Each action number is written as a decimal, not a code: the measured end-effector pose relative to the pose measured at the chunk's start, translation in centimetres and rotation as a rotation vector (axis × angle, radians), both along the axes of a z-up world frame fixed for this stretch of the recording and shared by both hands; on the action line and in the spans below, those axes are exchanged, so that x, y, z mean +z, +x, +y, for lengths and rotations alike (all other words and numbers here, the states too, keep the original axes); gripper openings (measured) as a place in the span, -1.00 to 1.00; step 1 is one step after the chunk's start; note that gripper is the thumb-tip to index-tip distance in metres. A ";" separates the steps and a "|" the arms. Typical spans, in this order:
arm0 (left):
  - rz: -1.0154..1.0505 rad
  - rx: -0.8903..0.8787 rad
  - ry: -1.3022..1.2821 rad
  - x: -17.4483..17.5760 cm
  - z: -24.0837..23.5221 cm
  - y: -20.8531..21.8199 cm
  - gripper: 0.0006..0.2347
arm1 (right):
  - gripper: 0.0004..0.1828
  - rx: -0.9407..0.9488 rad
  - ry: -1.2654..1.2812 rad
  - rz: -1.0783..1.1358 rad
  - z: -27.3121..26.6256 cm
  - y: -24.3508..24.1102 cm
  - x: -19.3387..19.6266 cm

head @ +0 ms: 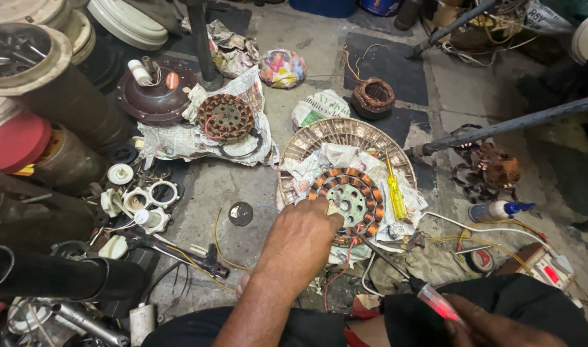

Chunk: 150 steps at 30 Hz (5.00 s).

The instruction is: The person is repairing an electrical motor stator. They use a screwdriver to manipulate wires and a multimeter to test connections on the copper windings. The person also uses pliers to cut wires and a soldering iron to make connections.

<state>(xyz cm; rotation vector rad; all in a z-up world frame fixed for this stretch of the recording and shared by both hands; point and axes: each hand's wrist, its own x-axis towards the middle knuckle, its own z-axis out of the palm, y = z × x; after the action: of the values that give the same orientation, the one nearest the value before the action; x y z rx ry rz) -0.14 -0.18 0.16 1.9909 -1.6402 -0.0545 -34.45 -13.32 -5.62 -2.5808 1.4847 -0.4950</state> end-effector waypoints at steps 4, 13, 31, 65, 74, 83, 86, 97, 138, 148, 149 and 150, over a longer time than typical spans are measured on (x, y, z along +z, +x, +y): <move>-0.027 -0.005 0.003 -0.1 0.1 0.1 -0.88 | -0.64 0.041 -0.077 0.061 0.6 -0.6 -0.2; -0.014 -0.007 -0.017 -0.1 0.1 0.1 -0.88 | -0.51 0.098 0.165 0.200 -1.7 0.1 1.0; 0.036 -0.003 -0.035 0.2 -0.1 0.1 -0.92 | -0.65 -0.088 0.155 0.067 0.6 1.6 5.5; 0.494 0.320 -0.114 1.3 1.5 2.7 -0.71 | -0.53 -0.177 0.219 -0.080 -2.9 -4.8 4.7; 1.388 0.913 -0.913 -3.0 8.7 6.4 -0.69 | -0.56 0.074 0.104 -0.751 -7.9 -12.5 0.4; 1.339 0.755 -1.112 1.5 18.2 -3.8 -0.68 | -0.54 0.261 0.251 -0.856 -15.0 -12.3 -2.0; 1.191 0.740 -1.111 7.4 20.1 -8.1 -0.68 | -0.54 0.290 0.283 -0.868 -15.2 -11.9 -1.7; 1.134 0.492 -1.351 19.5 24.4 -16.5 -0.86 | -0.51 0.307 0.295 -0.820 -18.7 -11.5 -0.8; 0.783 0.704 -0.283 -4.0 0.2 -17.7 -0.84 | -0.66 0.134 0.109 -0.797 -7.0 -5.2 -1.7; 0.488 0.758 -0.193 -3.4 -2.4 -16.6 -0.85 | -0.70 0.126 0.164 -0.825 -7.6 -4.6 -2.4; 0.539 0.767 -0.160 -3.7 -2.5 -16.4 -0.86 | -0.69 0.101 0.151 -0.779 -7.6 -4.6 -2.4; 0.538 0.769 -0.195 -4.1 -2.5 -16.3 -0.87 | -0.69 0.109 0.158 -0.779 -7.6 -4.6 -2.5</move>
<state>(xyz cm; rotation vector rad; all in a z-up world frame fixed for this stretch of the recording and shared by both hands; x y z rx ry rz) -16.41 -2.67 -3.95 2.0790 -0.4829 -0.1227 -39.05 -20.92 -8.15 -1.9603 1.0420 -1.1402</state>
